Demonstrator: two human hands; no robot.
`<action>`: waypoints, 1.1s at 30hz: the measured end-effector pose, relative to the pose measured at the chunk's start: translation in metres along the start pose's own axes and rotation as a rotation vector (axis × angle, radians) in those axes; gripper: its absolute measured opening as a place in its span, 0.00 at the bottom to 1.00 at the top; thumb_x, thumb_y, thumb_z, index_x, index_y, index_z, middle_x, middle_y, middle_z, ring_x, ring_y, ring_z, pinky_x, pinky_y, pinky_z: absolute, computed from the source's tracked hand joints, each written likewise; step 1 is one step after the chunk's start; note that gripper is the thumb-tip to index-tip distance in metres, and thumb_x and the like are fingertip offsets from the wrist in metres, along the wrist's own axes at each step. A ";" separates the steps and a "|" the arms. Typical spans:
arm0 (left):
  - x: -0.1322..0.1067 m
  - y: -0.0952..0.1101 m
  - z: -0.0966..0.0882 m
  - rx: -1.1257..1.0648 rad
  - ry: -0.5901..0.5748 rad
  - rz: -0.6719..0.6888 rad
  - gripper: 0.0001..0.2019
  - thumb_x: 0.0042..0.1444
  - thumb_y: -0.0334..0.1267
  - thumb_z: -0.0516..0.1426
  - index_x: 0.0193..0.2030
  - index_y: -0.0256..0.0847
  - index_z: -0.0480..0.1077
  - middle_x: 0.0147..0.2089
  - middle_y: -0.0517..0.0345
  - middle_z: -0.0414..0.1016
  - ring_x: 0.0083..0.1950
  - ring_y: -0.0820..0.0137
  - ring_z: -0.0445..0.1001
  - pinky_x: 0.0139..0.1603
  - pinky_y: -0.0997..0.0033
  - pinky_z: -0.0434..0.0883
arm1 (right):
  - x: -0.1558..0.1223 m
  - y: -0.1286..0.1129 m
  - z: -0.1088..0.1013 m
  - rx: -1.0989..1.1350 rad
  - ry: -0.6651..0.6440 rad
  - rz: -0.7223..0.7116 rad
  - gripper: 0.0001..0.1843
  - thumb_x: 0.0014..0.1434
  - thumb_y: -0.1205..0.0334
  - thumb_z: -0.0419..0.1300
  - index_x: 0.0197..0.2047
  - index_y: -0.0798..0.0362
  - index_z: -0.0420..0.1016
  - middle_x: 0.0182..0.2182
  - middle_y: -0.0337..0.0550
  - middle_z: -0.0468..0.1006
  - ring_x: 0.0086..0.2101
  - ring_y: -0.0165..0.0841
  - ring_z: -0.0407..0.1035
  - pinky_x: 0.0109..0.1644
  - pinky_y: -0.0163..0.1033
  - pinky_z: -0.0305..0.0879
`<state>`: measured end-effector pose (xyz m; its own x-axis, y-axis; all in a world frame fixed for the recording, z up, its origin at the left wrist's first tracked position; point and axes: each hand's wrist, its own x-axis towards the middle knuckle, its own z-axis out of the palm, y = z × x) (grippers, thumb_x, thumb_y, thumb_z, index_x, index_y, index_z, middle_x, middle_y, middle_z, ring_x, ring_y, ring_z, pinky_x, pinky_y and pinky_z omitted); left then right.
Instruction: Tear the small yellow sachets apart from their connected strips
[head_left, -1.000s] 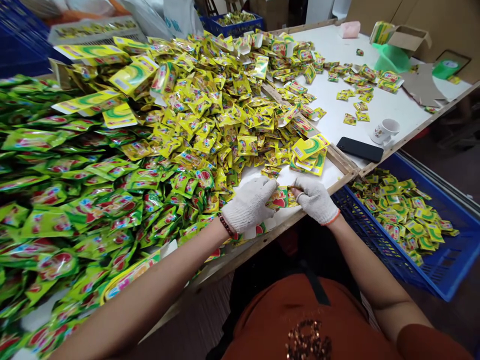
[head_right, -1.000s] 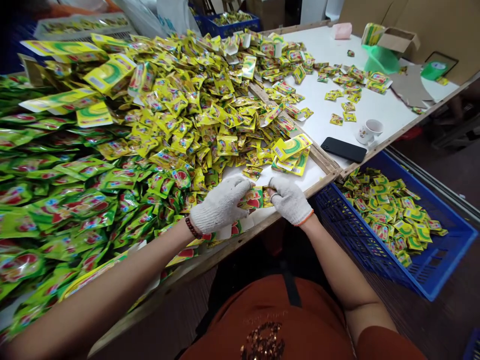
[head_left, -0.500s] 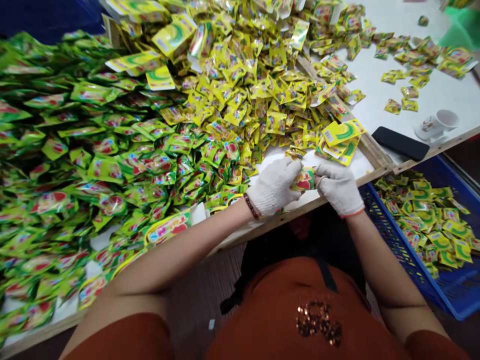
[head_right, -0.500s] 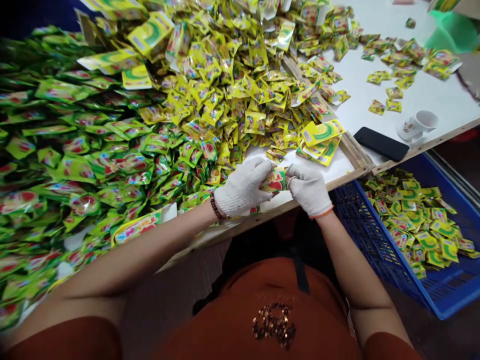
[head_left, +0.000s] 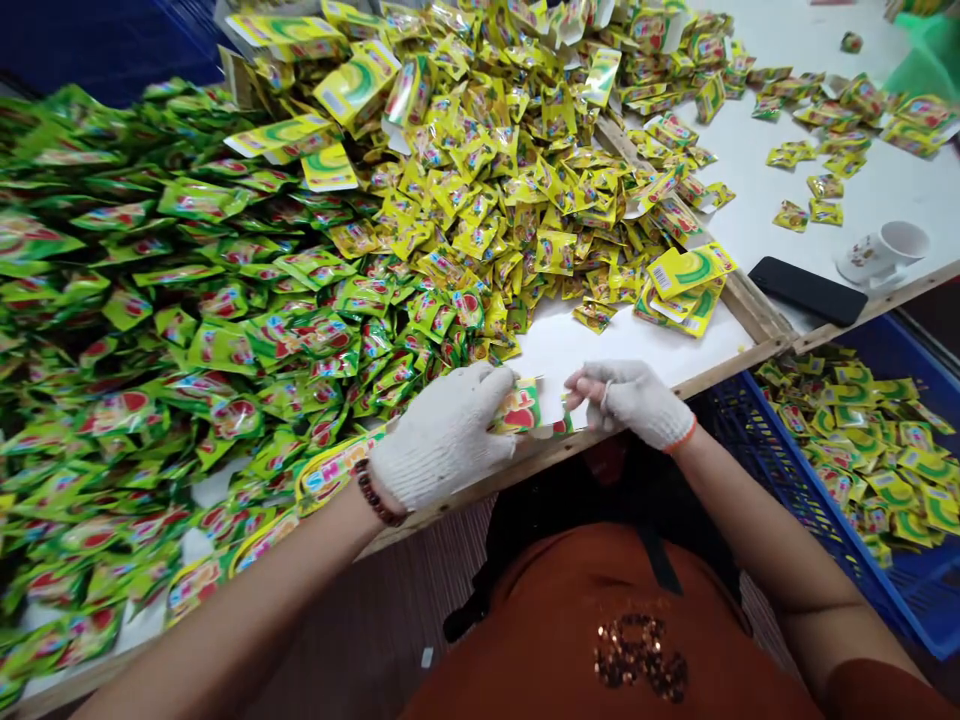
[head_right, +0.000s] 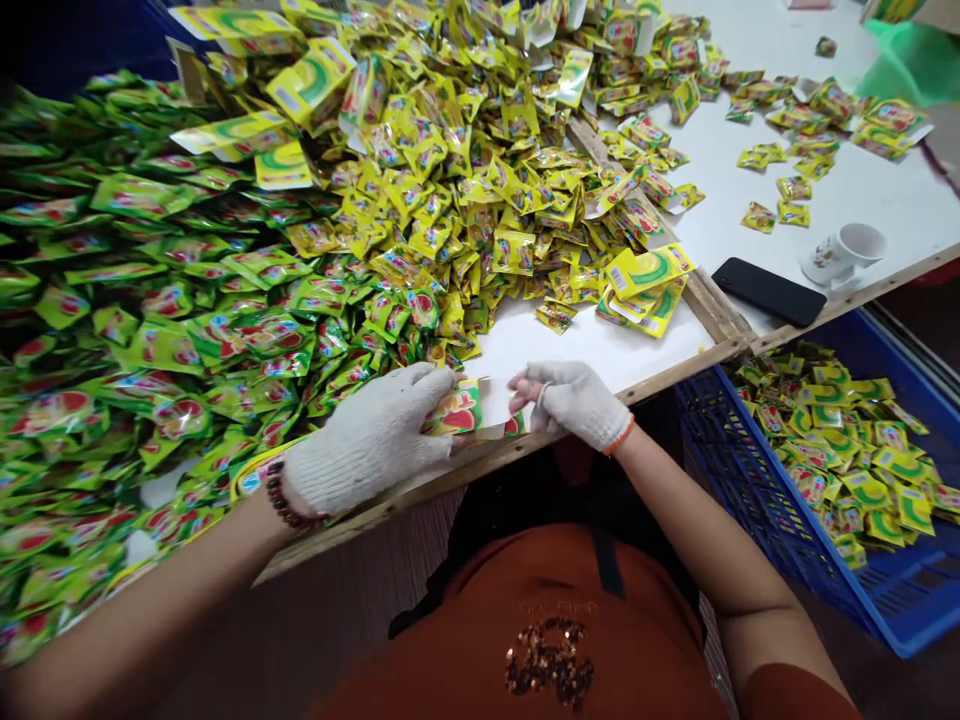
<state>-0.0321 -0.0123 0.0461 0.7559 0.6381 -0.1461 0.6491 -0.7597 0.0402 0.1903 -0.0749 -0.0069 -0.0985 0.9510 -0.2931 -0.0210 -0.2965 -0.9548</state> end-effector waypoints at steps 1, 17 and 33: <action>-0.005 -0.007 -0.001 0.023 -0.010 -0.004 0.21 0.54 0.55 0.60 0.45 0.40 0.69 0.45 0.48 0.72 0.46 0.56 0.73 0.44 0.61 0.68 | 0.009 0.000 -0.008 -0.077 0.122 -0.043 0.18 0.58 0.48 0.61 0.40 0.56 0.75 0.32 0.44 0.80 0.21 0.26 0.68 0.22 0.31 0.62; 0.073 -0.131 -0.005 0.295 -0.019 -0.278 0.19 0.54 0.42 0.54 0.51 0.40 0.72 0.49 0.42 0.76 0.51 0.50 0.72 0.45 0.60 0.65 | 0.082 0.029 -0.065 -0.820 0.595 -0.246 0.10 0.56 0.56 0.61 0.33 0.54 0.70 0.28 0.41 0.72 0.30 0.32 0.63 0.37 0.37 0.61; 0.062 0.002 -0.014 -1.017 -0.041 -0.006 0.17 0.54 0.51 0.57 0.28 0.37 0.71 0.27 0.59 0.70 0.30 0.73 0.65 0.30 0.75 0.63 | 0.012 -0.012 -0.025 -0.356 0.181 -0.378 0.10 0.55 0.57 0.60 0.32 0.55 0.76 0.27 0.39 0.74 0.29 0.30 0.64 0.33 0.34 0.60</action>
<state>0.0168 0.0275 0.0514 0.7612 0.6223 -0.1823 0.4324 -0.2775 0.8579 0.2146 -0.0580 -0.0001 0.0245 0.9947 0.1000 0.3191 0.0870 -0.9437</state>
